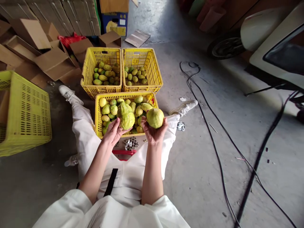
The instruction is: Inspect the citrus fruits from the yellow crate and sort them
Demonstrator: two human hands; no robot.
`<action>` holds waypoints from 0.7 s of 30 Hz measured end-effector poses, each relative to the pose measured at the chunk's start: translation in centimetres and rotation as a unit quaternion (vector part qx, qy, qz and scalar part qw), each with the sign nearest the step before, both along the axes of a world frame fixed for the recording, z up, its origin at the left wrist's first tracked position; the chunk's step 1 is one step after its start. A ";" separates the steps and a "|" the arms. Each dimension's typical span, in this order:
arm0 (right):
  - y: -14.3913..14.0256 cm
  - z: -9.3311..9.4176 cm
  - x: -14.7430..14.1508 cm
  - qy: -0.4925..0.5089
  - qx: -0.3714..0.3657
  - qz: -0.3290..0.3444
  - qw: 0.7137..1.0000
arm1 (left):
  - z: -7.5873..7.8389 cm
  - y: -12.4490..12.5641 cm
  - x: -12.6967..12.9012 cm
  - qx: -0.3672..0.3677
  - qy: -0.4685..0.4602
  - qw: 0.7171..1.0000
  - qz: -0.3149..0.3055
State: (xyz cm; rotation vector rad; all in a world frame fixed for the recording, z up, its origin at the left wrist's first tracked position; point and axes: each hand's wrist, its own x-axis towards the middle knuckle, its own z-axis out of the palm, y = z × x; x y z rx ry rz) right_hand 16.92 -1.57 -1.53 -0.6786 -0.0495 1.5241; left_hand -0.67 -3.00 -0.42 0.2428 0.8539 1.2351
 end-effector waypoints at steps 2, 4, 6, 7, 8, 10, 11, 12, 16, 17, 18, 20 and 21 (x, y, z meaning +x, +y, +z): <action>-0.2 0.1 0.4 0.013 -0.017 0.011 1.000 | 0.0 0.0 -0.1 0.002 -0.003 1.000 -0.003; -0.3 0.4 0.7 0.029 -0.021 0.015 0.999 | 0.0 0.0 -0.1 0.002 -0.005 1.000 -0.005; -0.4 0.8 0.7 0.039 -0.007 0.010 0.999 | 0.0 0.0 -0.1 0.000 -0.001 1.000 -0.008; -0.5 1.1 0.6 0.035 0.005 0.006 0.999 | 0.1 -0.1 -0.2 -0.002 0.003 1.000 -0.010; -0.5 1.3 0.5 0.022 0.016 0.003 1.000 | 0.1 -0.1 -0.1 -0.004 0.006 1.000 -0.012; -0.6 1.5 0.1 -0.022 0.034 0.005 0.999 | 0.3 -0.1 -0.1 -0.011 0.012 1.000 -0.016; -0.6 1.5 0.0 -0.046 0.037 0.007 0.998 | 0.3 -0.1 -0.1 -0.013 0.013 1.000 -0.018; -0.5 1.3 -0.1 -0.067 0.037 0.010 0.997 | 0.4 -0.1 -0.1 -0.017 0.013 1.000 -0.020; -0.3 -0.2 0.1 -0.110 0.018 0.022 0.993 | 0.6 -0.1 0.1 -0.029 0.008 0.999 -0.020; -0.3 -0.7 0.2 -0.129 0.010 0.019 0.991 | 0.6 -0.1 0.1 -0.032 0.006 0.999 -0.020; -0.2 -1.0 0.4 -0.152 0.001 0.013 0.988 | 0.6 -0.1 0.1 -0.035 0.003 0.999 -0.019; -0.2 -1.5 0.6 -0.194 -0.015 -0.003 0.981 | 0.5 0.0 0.1 -0.043 -0.006 0.999 -0.014; -0.1 -1.6 0.6 -0.202 -0.017 -0.009 0.979 | 0.5 0.0 0.0 -0.051 -0.011 0.999 -0.012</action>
